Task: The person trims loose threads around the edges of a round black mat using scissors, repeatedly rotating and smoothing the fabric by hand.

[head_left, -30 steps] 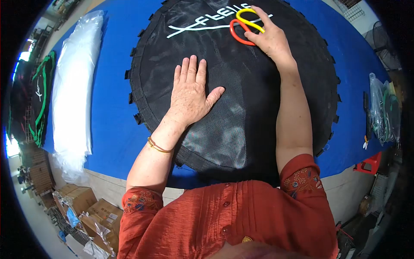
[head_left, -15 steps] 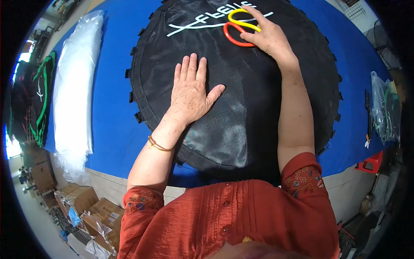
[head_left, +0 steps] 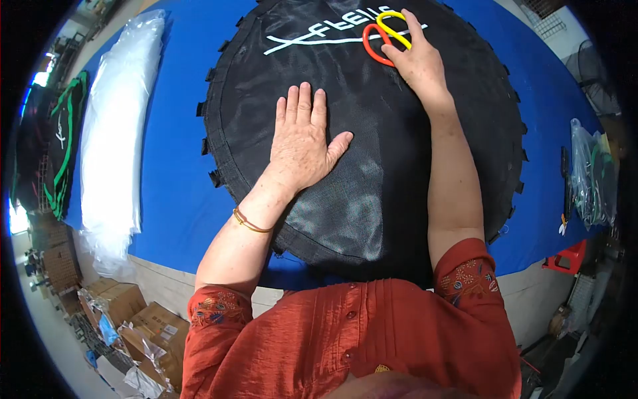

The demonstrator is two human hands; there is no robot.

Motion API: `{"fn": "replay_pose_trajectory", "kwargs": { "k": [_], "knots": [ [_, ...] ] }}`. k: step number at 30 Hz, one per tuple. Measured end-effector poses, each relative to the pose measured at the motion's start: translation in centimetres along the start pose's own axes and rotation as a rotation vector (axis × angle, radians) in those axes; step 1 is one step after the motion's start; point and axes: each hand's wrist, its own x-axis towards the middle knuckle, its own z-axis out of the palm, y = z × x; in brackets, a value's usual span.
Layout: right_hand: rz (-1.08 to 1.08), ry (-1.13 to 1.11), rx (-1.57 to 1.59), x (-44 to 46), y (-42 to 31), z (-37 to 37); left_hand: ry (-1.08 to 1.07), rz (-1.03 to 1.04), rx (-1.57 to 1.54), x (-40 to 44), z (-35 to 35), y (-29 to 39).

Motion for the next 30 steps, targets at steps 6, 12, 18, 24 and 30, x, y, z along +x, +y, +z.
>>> {"fn": "replay_pose_trajectory", "kwargs": {
  "k": [6, 12, 18, 24, 30],
  "knots": [
    [-0.056, -0.059, 0.002, 0.1, -3.3, 2.9, 0.008, 0.008, -0.001, 0.1, 0.1, 0.0],
    [-0.067, -0.025, 0.04, 1.9, -3.8, 4.0, 0.008, 0.004, -0.008, 0.0, 0.2, -0.2],
    [-0.076, -0.075, 0.026, 0.4, -5.5, 4.1, 0.001, 0.0, -0.021, 0.0, 0.2, -0.2],
    [-0.049, -0.04, 0.055, 1.0, -3.7, 3.9, 0.005, -0.009, -0.024, 0.0, 0.2, -0.1],
    [-0.036, -0.028, 0.083, 0.3, -6.2, 2.9, 0.012, 0.003, -0.031, 0.0, 0.4, -0.2]
  ]
}}
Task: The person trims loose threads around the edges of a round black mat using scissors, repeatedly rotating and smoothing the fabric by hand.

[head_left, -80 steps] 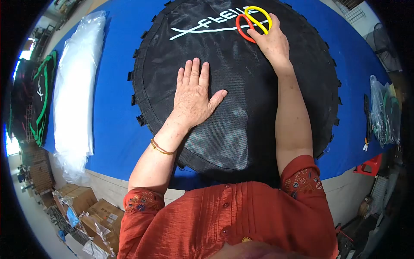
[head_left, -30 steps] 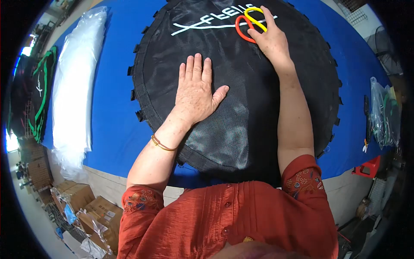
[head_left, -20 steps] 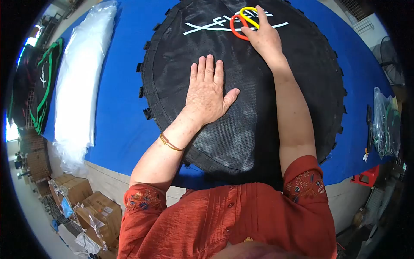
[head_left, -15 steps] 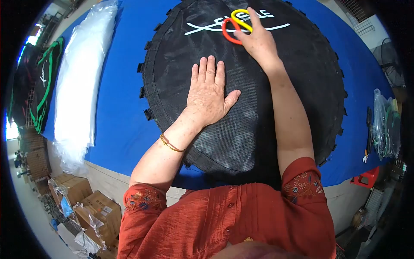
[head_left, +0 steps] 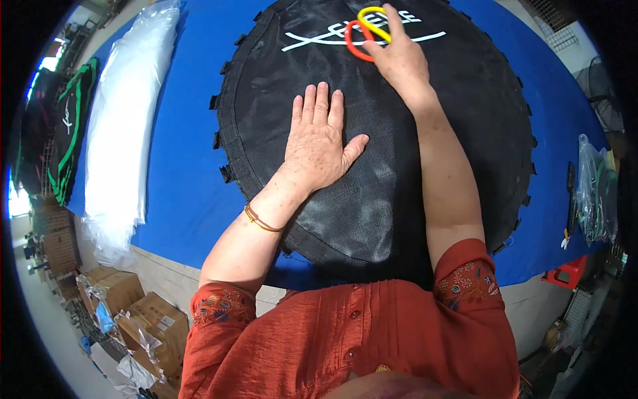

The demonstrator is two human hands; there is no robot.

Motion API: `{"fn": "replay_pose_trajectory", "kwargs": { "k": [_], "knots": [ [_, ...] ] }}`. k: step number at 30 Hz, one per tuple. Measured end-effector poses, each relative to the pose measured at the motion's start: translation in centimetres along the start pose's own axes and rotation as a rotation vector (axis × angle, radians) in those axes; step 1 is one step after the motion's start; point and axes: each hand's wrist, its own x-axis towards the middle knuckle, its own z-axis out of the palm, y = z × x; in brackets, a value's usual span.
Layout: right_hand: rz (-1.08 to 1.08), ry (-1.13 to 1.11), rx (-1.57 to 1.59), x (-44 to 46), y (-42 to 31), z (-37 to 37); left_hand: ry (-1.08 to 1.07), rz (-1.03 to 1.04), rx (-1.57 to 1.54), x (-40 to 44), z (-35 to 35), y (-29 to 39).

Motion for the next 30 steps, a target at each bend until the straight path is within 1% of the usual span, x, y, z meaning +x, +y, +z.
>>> {"fn": "replay_pose_trajectory", "kwargs": {
  "k": [1, 3, 5, 6, 7, 9, 11, 12, 13, 15, 16, 17, 19, 22, 23, 25, 26, 27, 29, 30],
  "knots": [
    [0.024, 0.015, 0.002, 0.4, 0.5, -0.3, 0.006, -0.002, -0.009, 0.0, 0.0, 0.0],
    [-0.017, 0.043, 0.02, 0.4, 1.5, 0.3, 0.003, -0.008, -0.005, -0.1, 0.0, 0.0],
    [-0.047, 0.034, 0.092, -0.3, 0.8, 0.4, -0.002, -0.01, -0.001, 0.1, 0.0, 0.1],
    [-0.028, 0.019, 0.069, -0.7, -0.3, 0.7, -0.007, -0.012, 0.003, 0.2, 0.0, 0.2],
    [-0.119, 0.03, 0.117, -0.8, -0.3, 1.5, -0.017, -0.013, 0.009, 0.1, -0.1, 0.2],
    [-0.136, 0.001, 0.1, -0.3, -0.1, 2.0, -0.016, -0.01, -0.007, 0.1, -0.1, 0.2],
    [-0.026, 0.001, 0.02, 0.5, 0.2, 1.7, -0.005, -0.013, -0.011, 0.2, -0.1, 0.2],
    [-0.042, 0.069, 0.039, 0.6, 1.0, 2.1, 0.002, -0.015, -0.009, 0.2, 0.0, 0.3],
    [-0.018, 0.052, 0.018, 0.5, 0.6, 1.8, 0.008, -0.016, -0.008, 0.1, 0.0, 0.4],
    [-0.057, 0.058, 0.048, -0.2, -0.4, 1.8, 0.013, -0.023, 0.02, 0.1, 0.4, 0.4],
    [-0.185, 0.084, 0.138, -0.6, -0.4, 2.6, 0.013, -0.022, 0.035, 0.1, 0.5, 0.5],
    [-0.248, 0.097, 0.205, -0.8, -0.6, 3.2, 0.005, -0.021, 0.033, 0.2, 0.4, 0.6],
    [-0.169, 0.027, 0.059, -0.7, -1.0, 2.7, -0.009, -0.022, 0.033, 0.2, 0.1, 0.6],
    [-0.085, 0.072, 0.057, 0.0, 0.0, 1.9, 0.033, -0.012, 0.005, 0.0, 0.4, 0.4],
    [-0.109, 0.108, 0.038, 0.1, 0.3, 2.1, 0.027, -0.016, 0.009, 0.0, 0.4, 0.4],
    [-0.063, 0.02, 0.117, -0.3, 0.1, 1.8, 0.016, -0.012, 0.017, 0.2, 0.4, 0.5],
    [-0.197, 0.103, 0.155, -0.6, 0.2, 2.6, 0.013, -0.015, 0.013, 0.2, 0.4, 0.6],
    [-0.203, 0.05, 0.164, -0.7, 0.0, 2.4, 0.009, -0.018, 0.011, 0.2, 0.2, 0.6],
    [-0.165, 0.029, 0.068, -0.4, -0.3, 1.9, 0.006, -0.013, 0.01, 0.1, 0.2, 0.4],
    [-0.109, 0.04, 0.074, -0.2, -0.3, 1.4, 0.012, -0.008, 0.006, 0.1, 0.3, 0.4]
  ]
}}
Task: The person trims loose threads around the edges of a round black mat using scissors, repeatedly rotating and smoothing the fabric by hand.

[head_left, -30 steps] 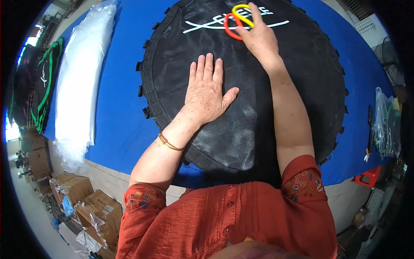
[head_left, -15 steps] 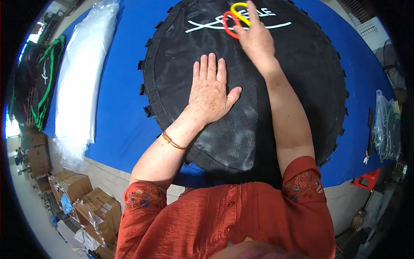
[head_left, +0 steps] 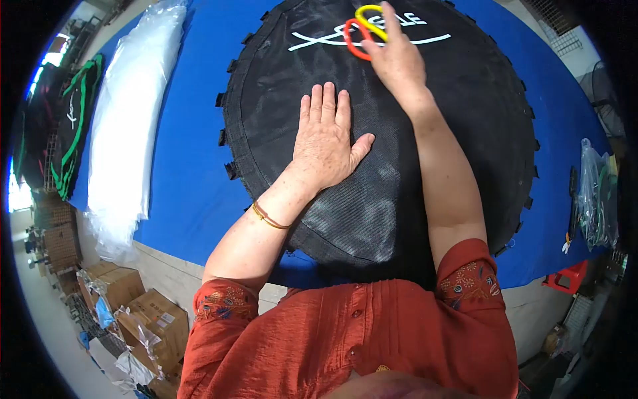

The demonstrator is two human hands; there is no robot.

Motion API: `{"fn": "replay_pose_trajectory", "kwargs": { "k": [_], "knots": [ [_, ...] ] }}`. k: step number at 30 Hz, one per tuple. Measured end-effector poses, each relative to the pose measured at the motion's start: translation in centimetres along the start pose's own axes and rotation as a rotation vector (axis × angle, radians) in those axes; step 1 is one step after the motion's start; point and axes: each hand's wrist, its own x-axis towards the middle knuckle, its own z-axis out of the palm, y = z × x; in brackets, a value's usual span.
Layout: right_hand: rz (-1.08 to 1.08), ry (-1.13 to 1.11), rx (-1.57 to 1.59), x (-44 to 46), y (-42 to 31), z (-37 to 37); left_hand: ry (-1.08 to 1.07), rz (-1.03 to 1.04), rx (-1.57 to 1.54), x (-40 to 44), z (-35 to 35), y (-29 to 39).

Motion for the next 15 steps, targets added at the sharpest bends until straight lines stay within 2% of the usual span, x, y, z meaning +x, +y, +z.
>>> {"fn": "replay_pose_trajectory", "kwargs": {
  "k": [1, 2, 3, 5, 11, 13, 15],
  "knots": [
    [0.052, 0.01, 0.002, 0.3, 0.4, -0.6, 0.008, 0.002, -0.006, 0.0, 0.1, -0.1],
    [0.01, 0.05, 0.018, 0.8, 1.9, -0.8, 0.012, 0.0, -0.001, -0.1, 0.1, -0.1],
    [-0.002, 0.053, -0.126, 1.1, 4.0, -1.1, 0.016, 0.0, 0.001, -0.1, 0.1, 0.0],
    [0.01, 0.148, -0.203, 1.3, 4.9, -1.5, 0.012, -0.001, 0.005, -0.1, 0.0, 0.0],
    [0.067, -0.021, -0.069, 0.7, 2.5, -0.7, 0.002, 0.001, 0.012, -0.1, 0.0, 0.0],
    [0.0, 0.06, -0.028, 0.7, 2.5, -0.6, 0.004, 0.0, 0.002, -0.1, -0.1, 0.0],
    [0.032, 0.088, -0.023, 0.9, 3.1, -0.7, 0.005, -0.005, -0.005, -0.1, 0.0, 0.0]
  ]
}}
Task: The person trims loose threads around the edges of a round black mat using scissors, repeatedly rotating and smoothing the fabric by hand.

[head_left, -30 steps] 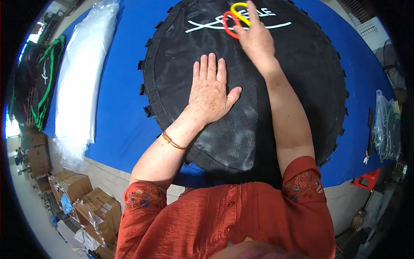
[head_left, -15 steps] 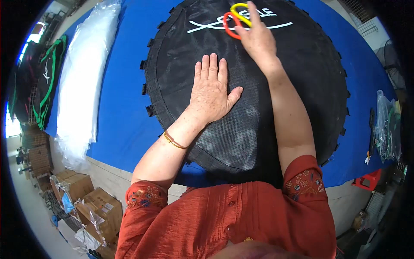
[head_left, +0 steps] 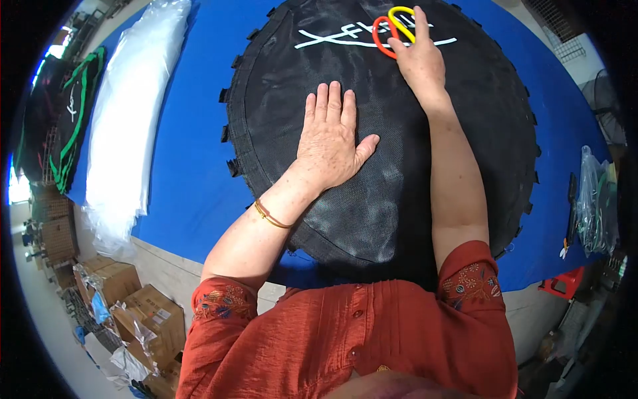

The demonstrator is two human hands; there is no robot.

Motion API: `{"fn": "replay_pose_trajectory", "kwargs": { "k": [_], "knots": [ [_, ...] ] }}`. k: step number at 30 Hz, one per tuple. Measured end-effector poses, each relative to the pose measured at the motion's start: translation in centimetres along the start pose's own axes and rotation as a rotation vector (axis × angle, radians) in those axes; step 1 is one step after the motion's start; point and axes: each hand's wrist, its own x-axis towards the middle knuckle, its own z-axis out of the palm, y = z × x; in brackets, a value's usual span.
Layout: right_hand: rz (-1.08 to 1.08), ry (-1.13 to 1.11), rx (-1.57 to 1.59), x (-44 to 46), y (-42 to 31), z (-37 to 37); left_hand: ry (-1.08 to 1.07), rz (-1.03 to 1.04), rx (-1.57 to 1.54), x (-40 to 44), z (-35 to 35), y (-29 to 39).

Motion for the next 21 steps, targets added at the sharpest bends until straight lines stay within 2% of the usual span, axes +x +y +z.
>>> {"fn": "replay_pose_trajectory", "kwargs": {
  "k": [1, 5, 6, 8, 11, 14, 15, 16, 18, 21],
  "knots": [
    [0.075, -0.062, -0.03, -0.2, -1.6, -1.2, 0.001, -0.001, -0.005, 0.0, 0.0, 0.1],
    [-0.048, -0.064, -0.05, -1.2, -2.1, 1.1, -0.005, 0.0, -0.006, 0.1, 0.1, 0.1],
    [-0.108, -0.072, 0.116, -1.5, -2.7, 1.1, -0.007, -0.003, -0.008, 0.1, 0.0, 0.1],
    [-0.17, -0.078, 0.073, -1.6, -2.5, 1.0, -0.007, -0.002, -0.015, 0.0, -0.2, 0.1],
    [0.006, -0.121, -0.023, -1.2, -2.4, 1.0, 0.006, -0.015, -0.035, 0.1, -0.1, 0.0],
    [-0.017, -0.163, -0.048, -1.2, -2.6, 1.3, 0.014, -0.017, -0.046, 0.0, -0.1, -0.1],
    [0.012, -0.229, 0.035, -1.3, -2.9, 1.2, 0.025, -0.016, -0.04, -0.1, -0.2, -0.2],
    [-0.013, -0.234, 0.091, -1.7, -2.9, 1.6, -0.004, -0.02, -0.061, -0.4, -0.7, -0.6],
    [-0.103, -0.189, 0.012, -2.0, -2.9, 2.3, -0.06, -0.02, -0.112, -0.9, -1.9, -1.4],
    [-0.069, -0.277, -0.011, -2.5, -4.5, 1.5, -0.061, -0.159, 0.037, -2.1, -4.6, -3.1]
  ]
}}
